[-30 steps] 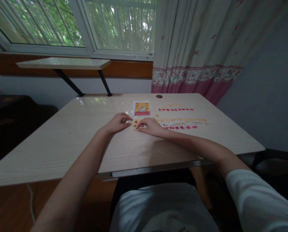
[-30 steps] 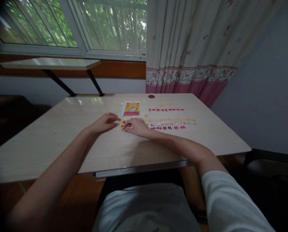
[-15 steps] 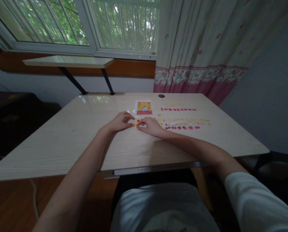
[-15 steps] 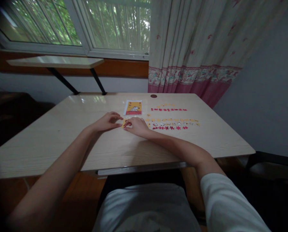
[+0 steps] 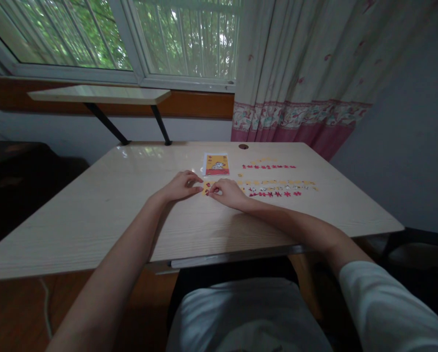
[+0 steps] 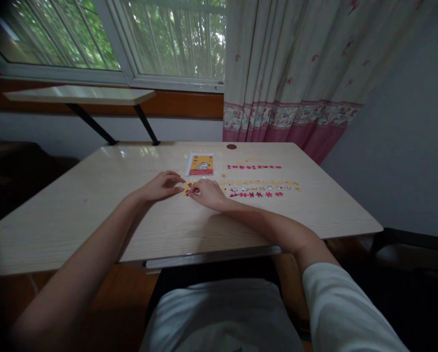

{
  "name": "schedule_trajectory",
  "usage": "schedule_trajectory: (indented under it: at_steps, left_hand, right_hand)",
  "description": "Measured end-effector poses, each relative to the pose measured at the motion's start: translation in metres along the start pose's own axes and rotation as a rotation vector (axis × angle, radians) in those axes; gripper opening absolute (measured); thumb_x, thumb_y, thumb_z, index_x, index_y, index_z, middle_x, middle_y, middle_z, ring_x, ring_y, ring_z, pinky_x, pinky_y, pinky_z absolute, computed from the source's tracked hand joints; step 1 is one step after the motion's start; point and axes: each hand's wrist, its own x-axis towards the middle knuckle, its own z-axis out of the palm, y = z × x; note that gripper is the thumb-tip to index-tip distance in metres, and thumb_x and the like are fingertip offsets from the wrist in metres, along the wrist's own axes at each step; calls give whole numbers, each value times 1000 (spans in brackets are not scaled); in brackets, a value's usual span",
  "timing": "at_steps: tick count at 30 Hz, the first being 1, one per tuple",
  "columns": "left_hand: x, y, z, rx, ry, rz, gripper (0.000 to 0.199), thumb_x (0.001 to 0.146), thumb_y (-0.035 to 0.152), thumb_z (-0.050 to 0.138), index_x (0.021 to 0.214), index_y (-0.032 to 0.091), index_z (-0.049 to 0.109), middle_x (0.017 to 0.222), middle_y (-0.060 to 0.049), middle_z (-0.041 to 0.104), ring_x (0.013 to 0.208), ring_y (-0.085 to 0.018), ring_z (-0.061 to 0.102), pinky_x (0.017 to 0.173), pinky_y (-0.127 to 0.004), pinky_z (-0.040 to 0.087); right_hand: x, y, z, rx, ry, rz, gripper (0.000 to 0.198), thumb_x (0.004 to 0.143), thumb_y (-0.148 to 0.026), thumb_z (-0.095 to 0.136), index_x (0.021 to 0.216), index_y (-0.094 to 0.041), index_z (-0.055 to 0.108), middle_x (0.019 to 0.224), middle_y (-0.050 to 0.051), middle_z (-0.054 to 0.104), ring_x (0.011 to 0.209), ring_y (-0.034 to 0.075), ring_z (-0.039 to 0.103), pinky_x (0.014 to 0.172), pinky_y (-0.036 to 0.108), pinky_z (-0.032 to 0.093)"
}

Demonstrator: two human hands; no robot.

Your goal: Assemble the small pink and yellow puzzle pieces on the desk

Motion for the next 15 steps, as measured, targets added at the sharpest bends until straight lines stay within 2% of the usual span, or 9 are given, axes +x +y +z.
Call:
schedule_trajectory:
  at_steps: [6,15]
  left_hand:
    - [2,-3,4,59,12,4,45,75,53,60,97,16,72,92,-9,64,84,-23,59,83,-38,46]
    - [3,-5,4,107,3,8,47,74,56,59,98,17,72,95,-10,65,91,-26,59,88,-41,46]
  right_hand:
    - [3,0,-1,-30,-37,-25,13,84,-26,61,85,-19,72,84,3,70,79,15,61,72,25,40]
    - [5,-9,-8,-146,-131,-68,19,87,-24,51,87,-16,68,86,6,69,81,17,59,75,26,38]
